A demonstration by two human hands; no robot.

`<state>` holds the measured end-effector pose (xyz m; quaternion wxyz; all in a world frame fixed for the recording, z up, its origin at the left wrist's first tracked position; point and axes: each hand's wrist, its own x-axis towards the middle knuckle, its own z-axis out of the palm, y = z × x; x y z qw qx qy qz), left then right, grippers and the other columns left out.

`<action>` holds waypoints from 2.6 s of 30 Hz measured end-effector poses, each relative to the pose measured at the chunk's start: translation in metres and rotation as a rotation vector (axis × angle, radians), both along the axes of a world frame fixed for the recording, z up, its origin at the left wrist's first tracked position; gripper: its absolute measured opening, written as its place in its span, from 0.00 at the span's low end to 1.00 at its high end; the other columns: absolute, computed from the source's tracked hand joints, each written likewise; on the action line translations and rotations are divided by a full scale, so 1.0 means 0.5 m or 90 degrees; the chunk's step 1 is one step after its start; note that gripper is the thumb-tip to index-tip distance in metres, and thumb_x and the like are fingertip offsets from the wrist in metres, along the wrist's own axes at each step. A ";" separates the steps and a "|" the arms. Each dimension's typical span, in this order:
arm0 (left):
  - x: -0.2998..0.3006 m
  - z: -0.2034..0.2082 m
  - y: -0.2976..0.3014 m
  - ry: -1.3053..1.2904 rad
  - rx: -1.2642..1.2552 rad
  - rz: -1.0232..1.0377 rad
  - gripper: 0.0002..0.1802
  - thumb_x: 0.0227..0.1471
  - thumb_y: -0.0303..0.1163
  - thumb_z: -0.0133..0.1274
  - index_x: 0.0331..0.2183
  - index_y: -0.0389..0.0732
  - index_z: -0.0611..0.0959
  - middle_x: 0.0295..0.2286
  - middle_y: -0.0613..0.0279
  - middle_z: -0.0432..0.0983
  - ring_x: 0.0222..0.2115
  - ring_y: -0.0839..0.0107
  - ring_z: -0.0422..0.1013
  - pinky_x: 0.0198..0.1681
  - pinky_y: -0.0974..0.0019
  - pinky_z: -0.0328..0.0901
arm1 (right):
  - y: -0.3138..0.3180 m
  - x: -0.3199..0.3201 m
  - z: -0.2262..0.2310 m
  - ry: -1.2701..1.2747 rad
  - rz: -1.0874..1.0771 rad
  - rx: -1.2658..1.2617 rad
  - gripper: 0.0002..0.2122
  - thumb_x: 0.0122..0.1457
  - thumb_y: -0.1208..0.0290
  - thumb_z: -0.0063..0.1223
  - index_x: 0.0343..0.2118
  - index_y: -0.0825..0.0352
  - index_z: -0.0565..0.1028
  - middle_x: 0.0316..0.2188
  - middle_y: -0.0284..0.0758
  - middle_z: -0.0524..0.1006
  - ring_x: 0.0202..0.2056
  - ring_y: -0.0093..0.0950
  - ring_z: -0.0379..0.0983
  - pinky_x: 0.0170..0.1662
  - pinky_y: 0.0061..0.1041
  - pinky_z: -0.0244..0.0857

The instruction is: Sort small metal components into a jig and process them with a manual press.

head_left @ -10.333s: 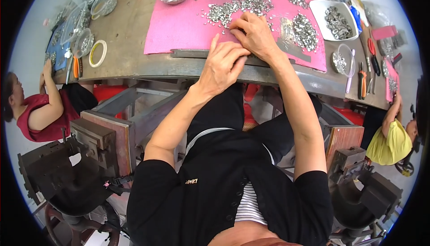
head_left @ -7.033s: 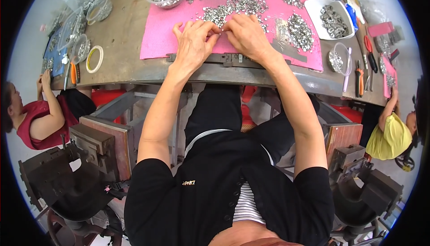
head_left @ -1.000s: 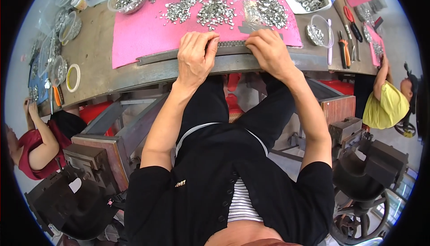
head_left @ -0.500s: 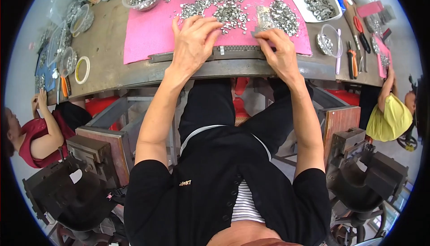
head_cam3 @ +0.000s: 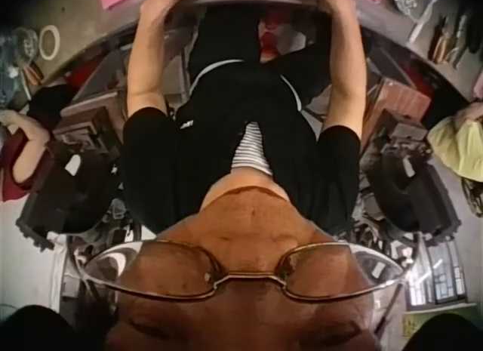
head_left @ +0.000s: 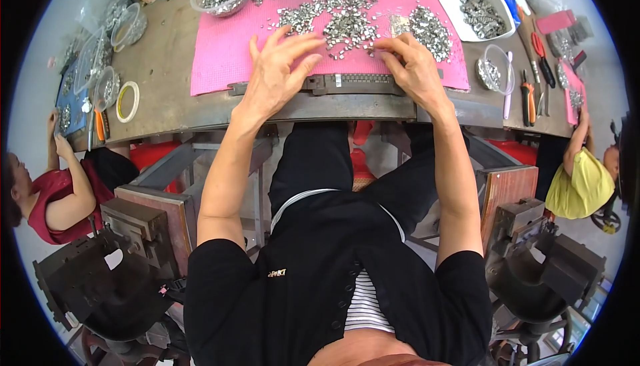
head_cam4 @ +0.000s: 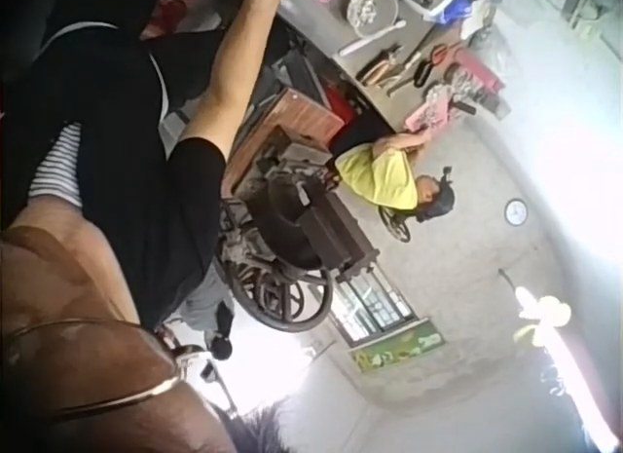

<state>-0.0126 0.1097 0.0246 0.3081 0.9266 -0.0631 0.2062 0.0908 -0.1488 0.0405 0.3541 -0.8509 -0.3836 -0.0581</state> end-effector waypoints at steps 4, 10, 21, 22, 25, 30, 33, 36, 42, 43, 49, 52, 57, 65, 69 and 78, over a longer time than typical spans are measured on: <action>0.009 0.012 -0.006 0.009 -0.009 0.010 0.11 0.55 0.40 0.61 0.40 0.50 0.88 0.38 0.67 0.83 0.50 0.61 0.70 0.61 0.38 0.46 | 0.000 -0.005 0.006 0.029 -0.017 0.017 0.08 0.59 0.77 0.58 0.40 0.65 0.82 0.30 0.42 0.76 0.31 0.39 0.76 0.36 0.34 0.69; 0.028 0.011 -0.037 0.016 0.015 0.024 0.07 0.50 0.37 0.64 0.33 0.48 0.87 0.29 0.69 0.79 0.39 0.64 0.70 0.56 0.44 0.49 | 0.003 -0.008 -0.003 0.030 -0.019 0.027 0.06 0.58 0.77 0.59 0.38 0.66 0.82 0.30 0.43 0.77 0.30 0.40 0.77 0.35 0.35 0.69; 0.050 -0.005 -0.042 -0.033 0.133 0.023 0.05 0.50 0.35 0.62 0.29 0.46 0.86 0.27 0.67 0.76 0.38 0.62 0.70 0.56 0.35 0.50 | 0.020 -0.008 -0.007 0.028 -0.046 0.003 0.06 0.57 0.75 0.63 0.37 0.69 0.81 0.29 0.38 0.76 0.28 0.31 0.74 0.34 0.30 0.68; 0.052 -0.004 -0.040 -0.034 0.134 0.023 0.05 0.50 0.35 0.62 0.29 0.46 0.86 0.27 0.67 0.76 0.38 0.62 0.70 0.56 0.35 0.50 | 0.022 -0.006 -0.012 -0.008 -0.049 -0.005 0.05 0.56 0.75 0.63 0.35 0.69 0.80 0.28 0.38 0.76 0.28 0.33 0.74 0.34 0.31 0.68; 0.053 -0.001 -0.037 0.006 0.121 0.010 0.05 0.51 0.36 0.62 0.31 0.47 0.86 0.28 0.69 0.76 0.36 0.66 0.71 0.60 0.38 0.48 | 0.030 -0.008 -0.019 -0.076 -0.057 -0.031 0.05 0.55 0.75 0.63 0.31 0.70 0.79 0.27 0.39 0.76 0.29 0.36 0.74 0.33 0.34 0.67; 0.053 0.001 -0.037 0.018 0.108 0.005 0.06 0.51 0.36 0.62 0.30 0.46 0.86 0.28 0.69 0.76 0.36 0.67 0.71 0.60 0.37 0.48 | 0.032 -0.006 -0.020 -0.137 -0.053 -0.050 0.05 0.53 0.76 0.64 0.28 0.70 0.77 0.27 0.39 0.76 0.29 0.39 0.74 0.33 0.37 0.66; 0.048 0.009 -0.036 0.013 0.078 -0.011 0.06 0.51 0.36 0.62 0.30 0.46 0.86 0.28 0.69 0.77 0.36 0.66 0.71 0.60 0.37 0.48 | 0.028 -0.004 -0.021 -0.130 -0.046 -0.042 0.06 0.53 0.76 0.64 0.28 0.70 0.77 0.27 0.39 0.77 0.28 0.39 0.74 0.32 0.37 0.66; 0.039 0.015 -0.053 -0.006 0.064 -0.012 0.06 0.51 0.36 0.62 0.29 0.45 0.85 0.28 0.68 0.77 0.36 0.66 0.72 0.59 0.37 0.49 | 0.020 -0.009 -0.015 -0.066 -0.043 -0.024 0.05 0.54 0.76 0.64 0.29 0.71 0.77 0.27 0.39 0.77 0.27 0.38 0.74 0.33 0.36 0.66; 0.045 -0.008 -0.071 -0.061 0.097 0.021 0.06 0.49 0.35 0.61 0.28 0.44 0.84 0.27 0.66 0.76 0.36 0.62 0.71 0.55 0.35 0.50 | 0.018 -0.005 -0.013 -0.035 -0.032 -0.046 0.05 0.54 0.76 0.64 0.32 0.71 0.79 0.27 0.40 0.76 0.26 0.35 0.76 0.31 0.32 0.68; 0.046 -0.010 -0.073 -0.061 0.097 0.020 0.06 0.49 0.35 0.61 0.28 0.44 0.84 0.27 0.66 0.76 0.36 0.62 0.71 0.55 0.35 0.50 | 0.017 -0.005 -0.014 -0.019 -0.035 -0.038 0.05 0.55 0.76 0.64 0.33 0.71 0.80 0.27 0.40 0.77 0.26 0.33 0.76 0.31 0.30 0.69; 0.048 -0.008 -0.072 -0.056 0.095 0.012 0.06 0.49 0.35 0.61 0.29 0.45 0.84 0.27 0.66 0.76 0.36 0.61 0.70 0.53 0.37 0.50 | 0.016 -0.005 -0.017 -0.001 -0.032 -0.022 0.06 0.55 0.77 0.65 0.35 0.70 0.81 0.27 0.39 0.77 0.26 0.30 0.76 0.30 0.28 0.69; 0.047 -0.004 -0.074 -0.053 0.106 0.016 0.06 0.49 0.36 0.61 0.29 0.46 0.84 0.27 0.67 0.76 0.35 0.62 0.70 0.53 0.39 0.51 | 0.017 -0.004 -0.016 0.010 -0.035 -0.019 0.06 0.55 0.77 0.65 0.35 0.70 0.81 0.27 0.39 0.77 0.26 0.30 0.76 0.30 0.28 0.69; 0.050 -0.003 -0.075 -0.028 0.123 0.029 0.06 0.49 0.37 0.62 0.30 0.48 0.86 0.27 0.67 0.76 0.36 0.62 0.71 0.52 0.40 0.51 | 0.016 -0.008 -0.015 0.007 -0.042 -0.023 0.07 0.55 0.76 0.65 0.35 0.70 0.81 0.27 0.38 0.77 0.26 0.29 0.76 0.30 0.28 0.69; 0.045 0.006 -0.061 -0.066 0.117 -0.009 0.05 0.50 0.35 0.63 0.30 0.47 0.85 0.27 0.69 0.76 0.36 0.65 0.71 0.59 0.34 0.47 | 0.018 -0.015 -0.020 -0.067 -0.047 -0.018 0.04 0.56 0.77 0.61 0.33 0.70 0.79 0.27 0.39 0.76 0.28 0.36 0.75 0.33 0.33 0.67; 0.010 0.011 -0.068 -0.091 0.038 -0.051 0.04 0.49 0.34 0.64 0.29 0.47 0.84 0.26 0.70 0.74 0.36 0.67 0.71 0.61 0.35 0.47 | 0.022 -0.059 -0.014 -0.001 -0.033 0.052 0.03 0.57 0.77 0.58 0.33 0.66 0.76 0.30 0.35 0.75 0.37 0.37 0.73 0.43 0.36 0.61; -0.006 -0.019 -0.087 -0.123 0.031 -0.067 0.08 0.48 0.33 0.64 0.32 0.45 0.83 0.29 0.68 0.74 0.37 0.65 0.71 0.61 0.37 0.50 | 0.051 -0.106 -0.043 -0.113 -0.010 0.077 0.07 0.54 0.78 0.62 0.35 0.66 0.77 0.32 0.35 0.75 0.37 0.36 0.72 0.43 0.34 0.60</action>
